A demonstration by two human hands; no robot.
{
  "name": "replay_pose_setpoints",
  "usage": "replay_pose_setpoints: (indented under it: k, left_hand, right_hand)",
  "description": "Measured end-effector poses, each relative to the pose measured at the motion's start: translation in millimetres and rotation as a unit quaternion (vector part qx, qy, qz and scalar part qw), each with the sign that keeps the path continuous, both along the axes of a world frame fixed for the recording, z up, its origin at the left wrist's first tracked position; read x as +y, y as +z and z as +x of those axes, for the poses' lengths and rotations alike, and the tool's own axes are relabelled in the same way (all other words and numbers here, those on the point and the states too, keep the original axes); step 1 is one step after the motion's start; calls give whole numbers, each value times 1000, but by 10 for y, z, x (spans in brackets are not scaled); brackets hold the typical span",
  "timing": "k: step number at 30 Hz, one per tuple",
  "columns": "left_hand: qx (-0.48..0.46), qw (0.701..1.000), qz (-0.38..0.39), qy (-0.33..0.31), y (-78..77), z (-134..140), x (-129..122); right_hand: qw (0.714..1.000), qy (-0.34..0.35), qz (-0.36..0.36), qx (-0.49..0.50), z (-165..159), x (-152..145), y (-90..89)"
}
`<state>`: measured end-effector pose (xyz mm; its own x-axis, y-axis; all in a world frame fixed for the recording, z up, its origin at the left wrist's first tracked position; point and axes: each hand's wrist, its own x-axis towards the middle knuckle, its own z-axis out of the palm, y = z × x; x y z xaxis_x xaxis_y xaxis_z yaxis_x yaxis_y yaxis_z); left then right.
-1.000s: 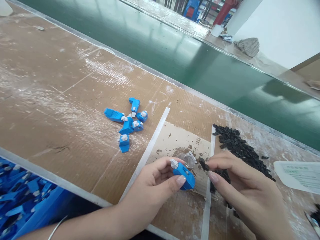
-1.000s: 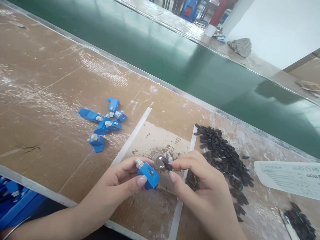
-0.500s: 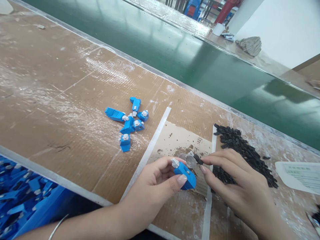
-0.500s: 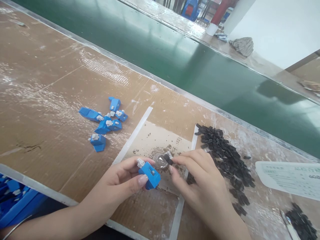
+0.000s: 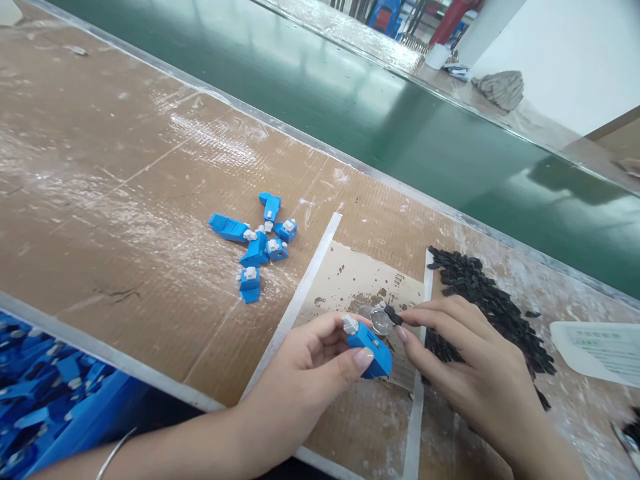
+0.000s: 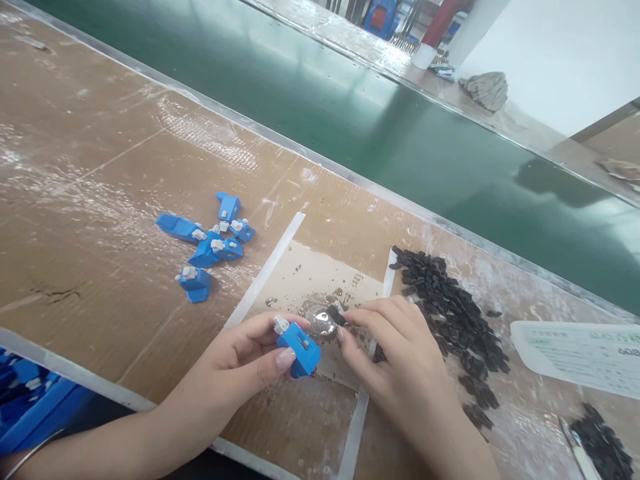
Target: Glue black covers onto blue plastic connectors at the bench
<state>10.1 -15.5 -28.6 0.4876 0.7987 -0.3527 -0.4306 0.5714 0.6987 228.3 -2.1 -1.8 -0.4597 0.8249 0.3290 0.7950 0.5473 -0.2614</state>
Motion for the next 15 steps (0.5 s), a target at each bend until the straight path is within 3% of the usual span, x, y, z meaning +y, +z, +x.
replay_pose_setpoints:
  k: [7,10,12,15]
  left_hand:
    - [-1,1000,2,-2,3,6,-1]
    - [11,1000,15,0,5,2,-11]
    - [46,998,36,-6,8,-19,-30]
    - [140,983,116,-11,14,-81,-65]
  right_hand:
    - [1000,-7,-8,17,9,2,-12]
    - [997,-40,-38,60,28,6,-5]
    - [985,-76,-89,123,56,10,2]
    - [946,-132,-170,241,116,19,-10]
